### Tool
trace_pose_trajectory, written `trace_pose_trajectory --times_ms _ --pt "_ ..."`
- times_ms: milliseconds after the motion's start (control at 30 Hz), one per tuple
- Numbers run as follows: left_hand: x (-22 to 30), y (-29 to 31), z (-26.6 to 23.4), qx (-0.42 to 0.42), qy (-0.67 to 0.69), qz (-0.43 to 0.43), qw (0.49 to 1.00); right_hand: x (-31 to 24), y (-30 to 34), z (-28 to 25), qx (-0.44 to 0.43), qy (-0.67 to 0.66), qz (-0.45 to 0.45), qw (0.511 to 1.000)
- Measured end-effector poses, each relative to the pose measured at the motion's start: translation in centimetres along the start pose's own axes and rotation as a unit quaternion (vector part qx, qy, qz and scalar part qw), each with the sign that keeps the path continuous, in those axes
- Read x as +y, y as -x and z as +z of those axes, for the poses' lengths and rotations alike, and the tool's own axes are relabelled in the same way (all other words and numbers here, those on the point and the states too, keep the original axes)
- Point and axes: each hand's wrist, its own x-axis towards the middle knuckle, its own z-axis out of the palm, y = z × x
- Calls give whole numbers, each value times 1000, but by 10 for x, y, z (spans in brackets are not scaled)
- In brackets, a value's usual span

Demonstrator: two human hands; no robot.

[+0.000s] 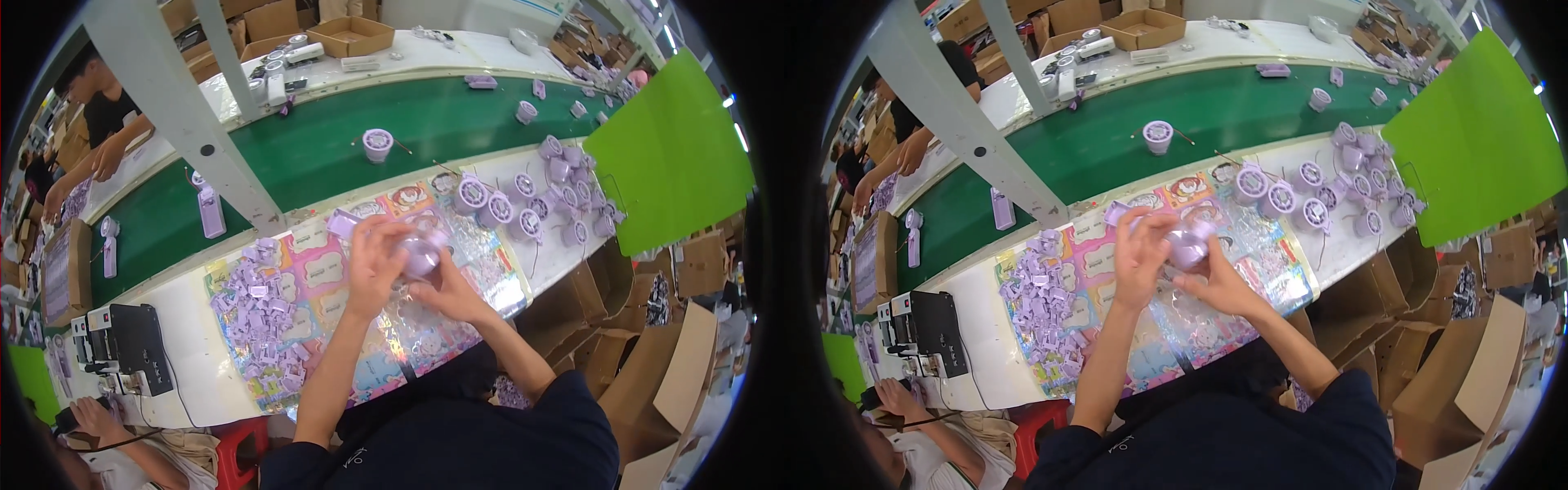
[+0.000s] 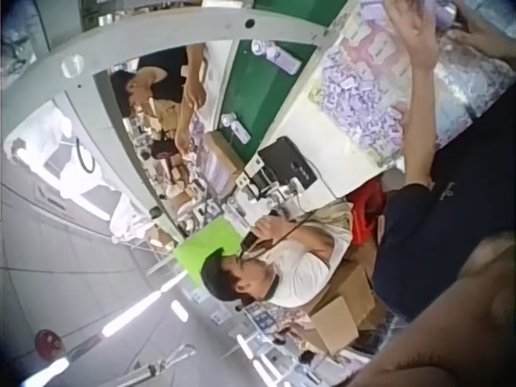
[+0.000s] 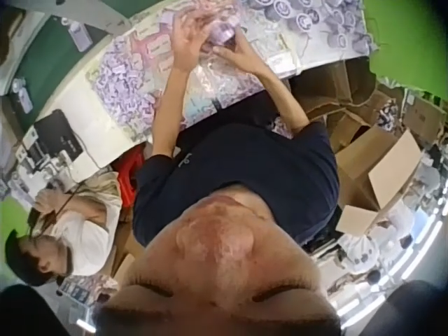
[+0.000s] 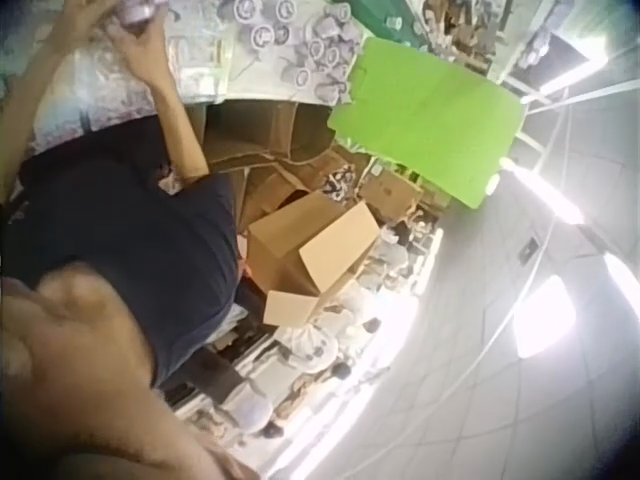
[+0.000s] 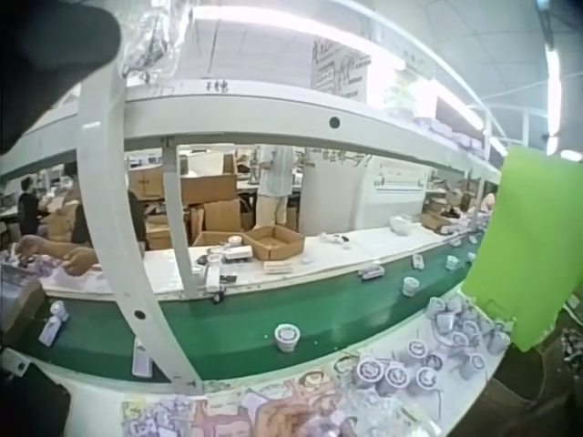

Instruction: The person assembles small handheld fans by snapping together fan housing, fan blades, motor assembly, and plastic components by hand.

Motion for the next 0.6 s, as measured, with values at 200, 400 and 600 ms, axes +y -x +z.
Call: trace_pose_trajectory --times_ms 200,400,600 --pt "3 -11 -22 -85 -549 202 807 11 17 -37 143 144 5 979" --pt "14 -16 -44 -45 -748 145 646 -3 25 -51 115 410 16 905" --pt "16 -9 -36 -82 -751 58 653 -12 19 -36 165 499 -11 851"
